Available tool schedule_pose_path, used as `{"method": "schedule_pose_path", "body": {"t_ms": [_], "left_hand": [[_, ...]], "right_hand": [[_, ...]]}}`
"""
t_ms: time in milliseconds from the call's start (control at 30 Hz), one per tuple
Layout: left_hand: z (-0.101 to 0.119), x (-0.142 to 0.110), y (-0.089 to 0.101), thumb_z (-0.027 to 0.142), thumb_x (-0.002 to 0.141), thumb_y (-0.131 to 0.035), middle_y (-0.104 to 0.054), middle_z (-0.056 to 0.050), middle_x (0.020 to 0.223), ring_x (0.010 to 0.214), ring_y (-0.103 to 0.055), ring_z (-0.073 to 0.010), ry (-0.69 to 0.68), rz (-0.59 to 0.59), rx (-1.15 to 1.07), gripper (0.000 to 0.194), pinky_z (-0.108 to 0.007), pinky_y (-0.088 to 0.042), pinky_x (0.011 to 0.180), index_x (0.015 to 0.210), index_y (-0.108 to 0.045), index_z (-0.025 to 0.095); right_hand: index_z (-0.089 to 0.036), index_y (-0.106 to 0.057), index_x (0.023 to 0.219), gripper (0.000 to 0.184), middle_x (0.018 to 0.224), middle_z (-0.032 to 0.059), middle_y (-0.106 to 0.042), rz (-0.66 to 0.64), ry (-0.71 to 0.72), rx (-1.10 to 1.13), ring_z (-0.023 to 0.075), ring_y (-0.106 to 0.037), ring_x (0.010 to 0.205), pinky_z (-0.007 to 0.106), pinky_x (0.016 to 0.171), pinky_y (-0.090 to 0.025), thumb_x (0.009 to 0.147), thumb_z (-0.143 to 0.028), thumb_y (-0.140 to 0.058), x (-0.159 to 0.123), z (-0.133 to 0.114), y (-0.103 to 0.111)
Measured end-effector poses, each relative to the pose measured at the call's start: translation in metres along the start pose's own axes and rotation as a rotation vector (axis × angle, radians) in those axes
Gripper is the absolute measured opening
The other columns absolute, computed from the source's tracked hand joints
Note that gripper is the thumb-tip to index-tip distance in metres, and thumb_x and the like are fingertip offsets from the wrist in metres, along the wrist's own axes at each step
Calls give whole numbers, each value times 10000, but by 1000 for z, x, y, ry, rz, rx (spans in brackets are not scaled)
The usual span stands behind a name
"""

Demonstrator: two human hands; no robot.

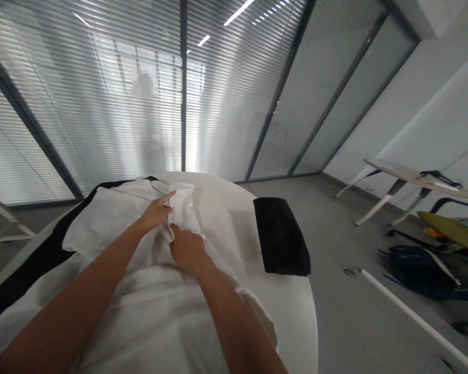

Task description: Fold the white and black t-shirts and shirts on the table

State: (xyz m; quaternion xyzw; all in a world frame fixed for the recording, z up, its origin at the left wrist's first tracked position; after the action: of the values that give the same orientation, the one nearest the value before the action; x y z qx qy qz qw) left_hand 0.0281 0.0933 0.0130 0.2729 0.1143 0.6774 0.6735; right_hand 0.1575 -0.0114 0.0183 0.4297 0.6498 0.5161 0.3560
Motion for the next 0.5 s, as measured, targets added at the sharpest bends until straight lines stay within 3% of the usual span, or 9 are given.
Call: {"method": "schedule_pose_path", "body": {"t_ms": [67, 133, 267, 367, 500], "left_hand": [[-3, 0, 5, 137, 662, -493, -511, 64, 528, 423, -424, -82, 90, 22, -206, 755, -201, -369, 460, 1415, -474, 181], [-11, -2, 6, 129, 613, -502, -369, 96, 438, 362, -305, -65, 205, 43, -389, 766, -189, -267, 396, 1377, -524, 184], [-28, -5, 2, 180, 590, -527, -378, 94, 462, 358, -255, -55, 380, 76, -595, 733, -185, -181, 373, 1321, -579, 190], [-25, -3, 11, 205, 605, -554, -486, 76, 528, 409, -357, -69, 337, 135, -551, 755, -188, -267, 413, 1359, -542, 214], [-6, 2, 34, 185, 613, -583, -624, 32, 695, 523, -467, -85, 150, 237, -426, 747, -212, -386, 527, 1359, -546, 197]], "right_hand": [[-271, -365, 1452, 549, 1199, 84, -662, -11, 73, 69, 250, -634, 1063, 377, 869, -481, 905, -274, -413, -2, -2, 12], [-276, -372, 1457, 553, 1291, 70, -618, -35, 150, 123, 248, -606, 1123, 379, 926, -455, 905, -277, -406, -5, -4, 19], [-261, -364, 1473, 578, 1356, 66, -572, -144, 212, 176, 247, -572, 1181, 377, 969, -428, 897, -269, -408, -9, -5, 19], [-258, -357, 1479, 592, 1303, 76, -612, -177, 210, 191, 259, -590, 1150, 388, 942, -439, 890, -255, -412, -12, -6, 21], [-259, -311, 1500, 618, 1244, 71, -648, -174, 292, 304, 243, -615, 1100, 369, 926, -443, 892, -241, -419, -16, -14, 32]]}}
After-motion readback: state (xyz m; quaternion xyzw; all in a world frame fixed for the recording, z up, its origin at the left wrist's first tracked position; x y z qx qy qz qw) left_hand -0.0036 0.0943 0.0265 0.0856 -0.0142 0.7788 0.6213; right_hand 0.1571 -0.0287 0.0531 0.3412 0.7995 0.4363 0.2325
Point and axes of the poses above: each hand's wrist, its own x-axis towards the middle knuckle, its own y-axis out of the back of the hand, z = x × y, the point moved 6 cm from there along x, towards the middle knuckle
